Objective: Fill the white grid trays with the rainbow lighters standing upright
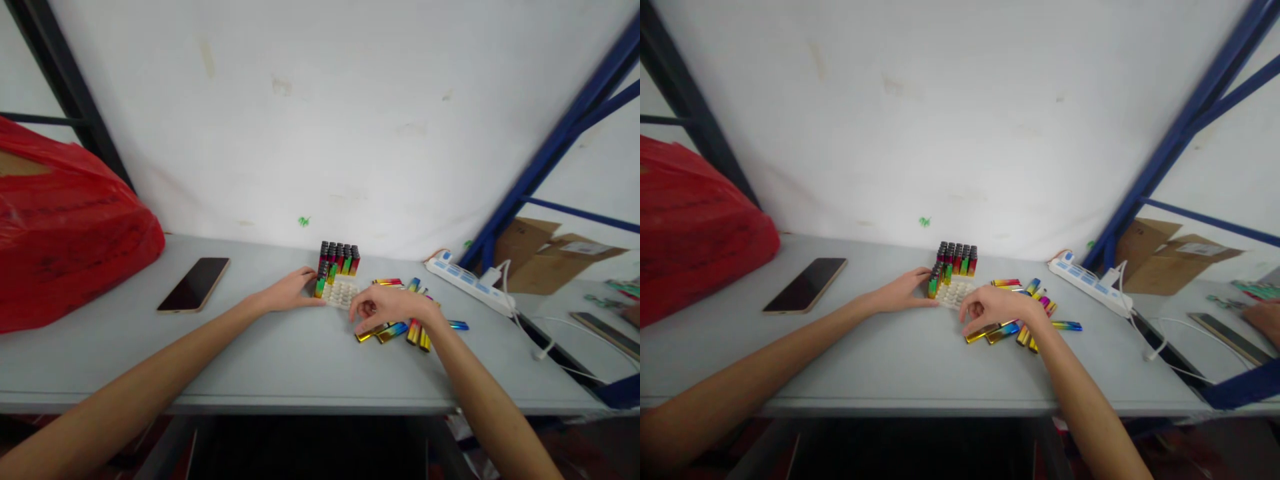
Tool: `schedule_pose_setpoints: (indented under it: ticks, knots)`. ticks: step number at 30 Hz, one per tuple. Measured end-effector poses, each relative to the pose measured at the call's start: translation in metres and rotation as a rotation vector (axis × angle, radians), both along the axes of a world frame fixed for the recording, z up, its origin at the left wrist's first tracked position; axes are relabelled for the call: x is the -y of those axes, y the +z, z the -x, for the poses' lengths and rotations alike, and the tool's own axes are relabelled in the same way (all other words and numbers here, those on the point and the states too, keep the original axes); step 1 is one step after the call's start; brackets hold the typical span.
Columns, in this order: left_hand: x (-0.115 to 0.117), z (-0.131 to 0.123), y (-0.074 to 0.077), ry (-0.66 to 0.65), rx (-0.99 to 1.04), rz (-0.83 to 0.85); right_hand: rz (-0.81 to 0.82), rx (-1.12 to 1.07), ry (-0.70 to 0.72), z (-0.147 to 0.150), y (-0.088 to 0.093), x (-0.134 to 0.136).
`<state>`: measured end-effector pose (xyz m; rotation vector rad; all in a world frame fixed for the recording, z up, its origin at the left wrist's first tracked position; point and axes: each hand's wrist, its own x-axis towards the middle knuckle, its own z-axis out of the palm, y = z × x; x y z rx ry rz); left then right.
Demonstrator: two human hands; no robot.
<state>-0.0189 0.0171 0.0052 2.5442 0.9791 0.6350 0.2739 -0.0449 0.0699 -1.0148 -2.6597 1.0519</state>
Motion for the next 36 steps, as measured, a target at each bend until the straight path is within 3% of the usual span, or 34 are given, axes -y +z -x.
schedule_pose_setpoints:
  ticks: [4, 11, 15, 19, 27, 32, 36]
  knots:
    - [-0.002, 0.001, -0.002, 0.017, 0.002, -0.004, 0.008, 0.056, 0.001, 0.006, 0.000, 0.005]
    - [-0.001, 0.001, -0.001, 0.022, -0.022, -0.007, -0.169, 0.123, -0.021, 0.011, -0.005, 0.003]
    - [0.000, 0.000, 0.000, 0.018, -0.029, 0.000, -0.259, -0.049, -0.132, 0.014, -0.006, -0.002]
    - [0.000, 0.001, 0.000, 0.008, -0.028, 0.015, -0.305, -0.371, -0.309, 0.019, -0.006, -0.008]
    - [0.000, 0.001, -0.001, -0.008, -0.009, -0.009, 0.071, -0.943, -0.623, 0.023, -0.022, -0.024]
    - [-0.002, 0.001, -0.002, -0.010, -0.003, -0.007, 0.365, -1.074, -0.640, 0.023, -0.024, -0.023]
    - [-0.002, 0.001, -0.002, -0.006, -0.015, -0.007, 0.395, -1.044, -0.564, 0.029, -0.024, -0.019]
